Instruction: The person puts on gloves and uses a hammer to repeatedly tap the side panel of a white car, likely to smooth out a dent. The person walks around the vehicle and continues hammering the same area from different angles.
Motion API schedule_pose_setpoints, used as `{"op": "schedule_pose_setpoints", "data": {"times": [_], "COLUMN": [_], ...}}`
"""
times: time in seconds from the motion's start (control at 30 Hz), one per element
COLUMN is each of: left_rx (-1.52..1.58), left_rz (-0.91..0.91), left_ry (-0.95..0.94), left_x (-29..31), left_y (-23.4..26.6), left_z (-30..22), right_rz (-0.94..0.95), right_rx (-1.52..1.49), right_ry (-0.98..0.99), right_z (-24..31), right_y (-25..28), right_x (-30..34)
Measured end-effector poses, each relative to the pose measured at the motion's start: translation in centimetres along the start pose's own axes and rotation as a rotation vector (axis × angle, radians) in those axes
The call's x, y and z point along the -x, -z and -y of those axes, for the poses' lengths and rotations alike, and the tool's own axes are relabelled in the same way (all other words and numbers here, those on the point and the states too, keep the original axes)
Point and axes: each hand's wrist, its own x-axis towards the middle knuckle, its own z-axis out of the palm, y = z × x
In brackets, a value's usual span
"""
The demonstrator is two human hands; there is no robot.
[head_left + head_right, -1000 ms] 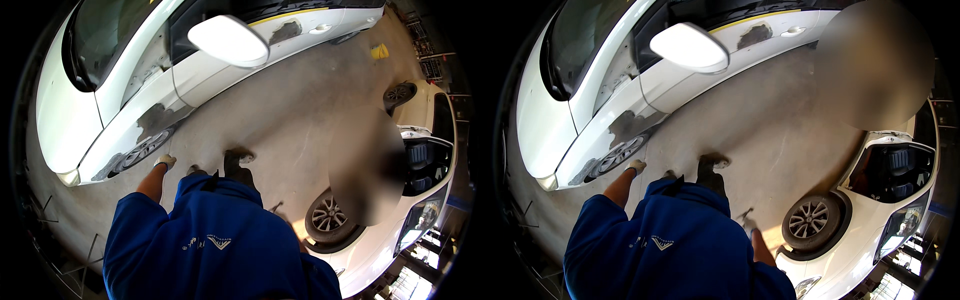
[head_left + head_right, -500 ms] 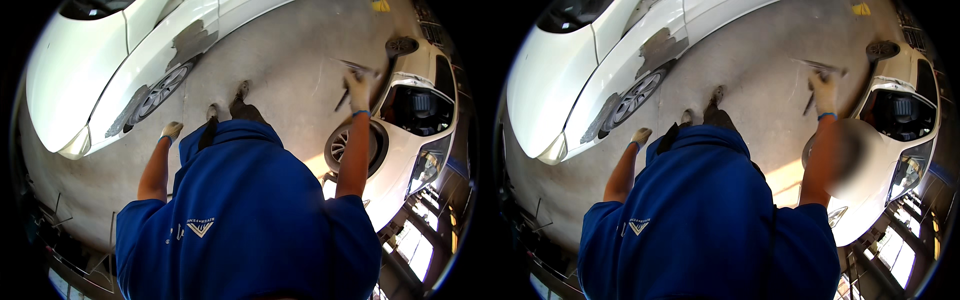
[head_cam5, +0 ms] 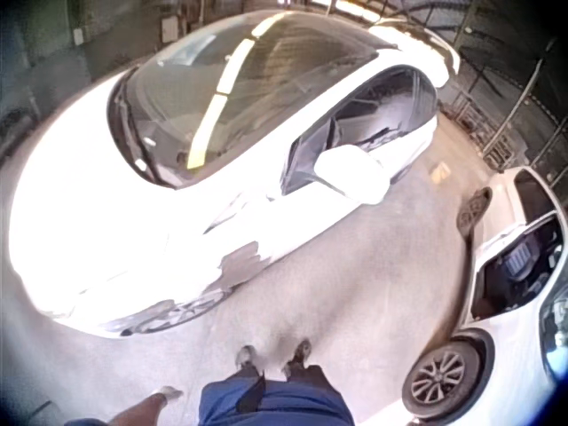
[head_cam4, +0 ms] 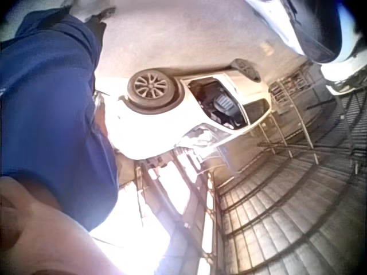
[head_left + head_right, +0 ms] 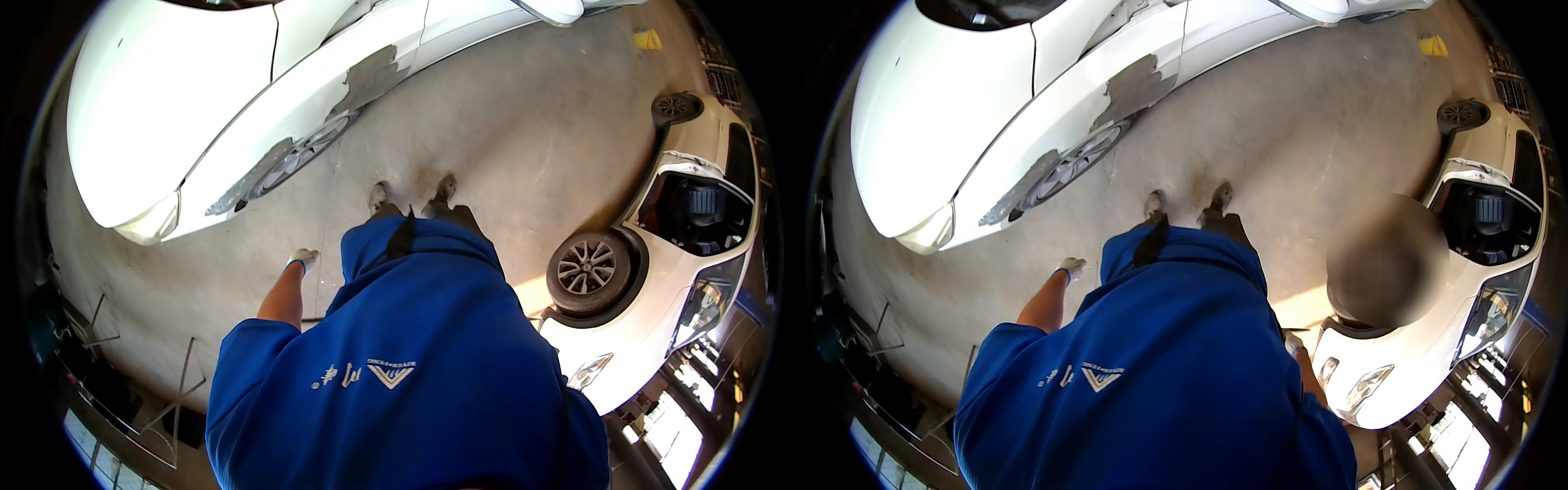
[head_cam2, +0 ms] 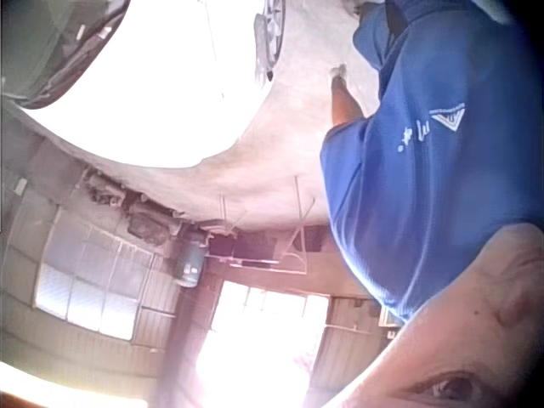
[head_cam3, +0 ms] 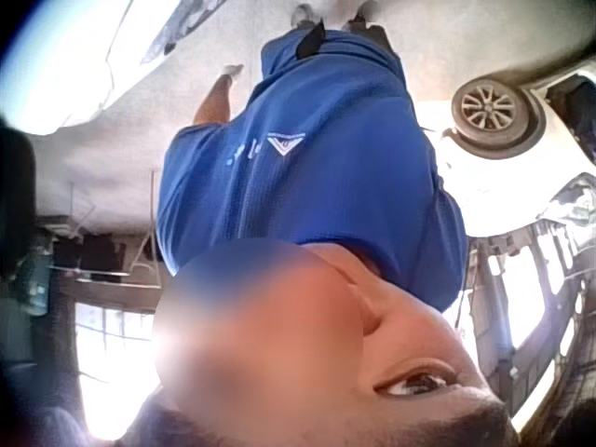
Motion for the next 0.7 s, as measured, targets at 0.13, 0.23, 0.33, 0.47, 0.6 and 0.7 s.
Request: {"op": "schedule_pose_setpoints", "data": {"times": [0.13,0.23,0.33,0.47,0.6,0.7], "left_rx": [-0.309,-0.276,-0.256,-0.178,-0.266,-0.354], "left_rz": [-0.020,-0.119,-0.147,-0.275,-0.173,-0.097], "left_ry": [-0.261,-0.345,-0.503,-0.648,-0.646,-0.584], "left_x": [0.8,2.2,4.5,4.1,6.6,7.7], "left_y": [4.5,10.9,14.3,14.8,10.2,5.9], "left_z": [-12.7,-21.8,-32.5,-39.3,-43.2,-42.1], "right_rz": [0.264,0.185,0.051,-0.434,-0.148,-0.055], "right_rx": [-1.134,-0.848,-0.920,-0.903,-0.821,-0.823], "right_ry": [0.270,1.023,1.312,1.244,1.026,0.507], "right_z": [1.9,9.4,11.2,12.1,9.5,1.8], "right_y": [4.7,4.2,6.4,8.6,10.0,7.1], "right_x": [2.9,14.0,24.4,23.0,9.7,-5.0]}}
